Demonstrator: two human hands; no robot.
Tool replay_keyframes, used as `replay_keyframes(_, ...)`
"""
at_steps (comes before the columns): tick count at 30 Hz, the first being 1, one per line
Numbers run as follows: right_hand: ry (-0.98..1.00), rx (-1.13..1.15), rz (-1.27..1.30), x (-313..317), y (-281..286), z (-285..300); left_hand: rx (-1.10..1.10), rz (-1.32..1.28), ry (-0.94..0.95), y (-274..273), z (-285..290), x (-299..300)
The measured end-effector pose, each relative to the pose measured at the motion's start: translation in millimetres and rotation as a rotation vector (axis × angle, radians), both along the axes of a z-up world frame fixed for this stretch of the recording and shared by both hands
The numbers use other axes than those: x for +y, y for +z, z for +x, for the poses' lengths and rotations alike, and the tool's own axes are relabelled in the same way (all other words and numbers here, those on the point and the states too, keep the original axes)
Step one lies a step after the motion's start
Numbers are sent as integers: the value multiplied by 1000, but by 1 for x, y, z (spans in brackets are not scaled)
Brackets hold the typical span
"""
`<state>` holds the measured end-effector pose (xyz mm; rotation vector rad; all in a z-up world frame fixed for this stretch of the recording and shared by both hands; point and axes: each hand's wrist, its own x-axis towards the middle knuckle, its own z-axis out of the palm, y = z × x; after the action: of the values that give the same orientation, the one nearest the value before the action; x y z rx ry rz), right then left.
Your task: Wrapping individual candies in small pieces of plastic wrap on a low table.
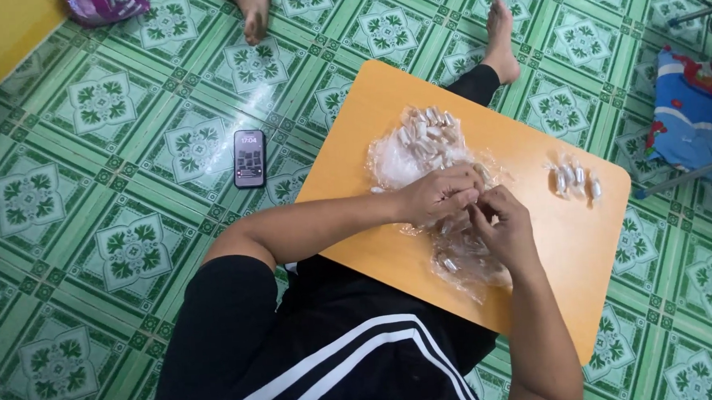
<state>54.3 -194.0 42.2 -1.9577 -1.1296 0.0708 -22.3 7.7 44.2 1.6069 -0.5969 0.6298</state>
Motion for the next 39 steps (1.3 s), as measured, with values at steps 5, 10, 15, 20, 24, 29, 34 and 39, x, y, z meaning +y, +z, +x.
replay_keyframes(5,-95,-172,104,2,-12,4,58,-74,-4,-17,5,-4)
replay_keyframes(10,-138,-241,176,1,-27,17,-35,-79,-81,-53,26,-3)
replay_keyframes(15,-132,-279,205,0,-29,22,332,-33,3,-71,29,11)
replay_keyframes(20,-251,-613,192,2,-34,26,533,-190,46,0,9,-25)
replay_keyframes(24,-291,-836,147,7,-36,25,464,-174,97,17,2,-28)
replay_keyframes(29,-81,-576,240,-5,-38,19,546,-139,133,-48,23,-12)
replay_keyframes(34,-54,-472,183,6,-15,-1,501,-394,45,-86,33,-16)
replay_keyframes(39,-234,-686,25,12,-14,-14,480,-700,-196,-74,30,-21)
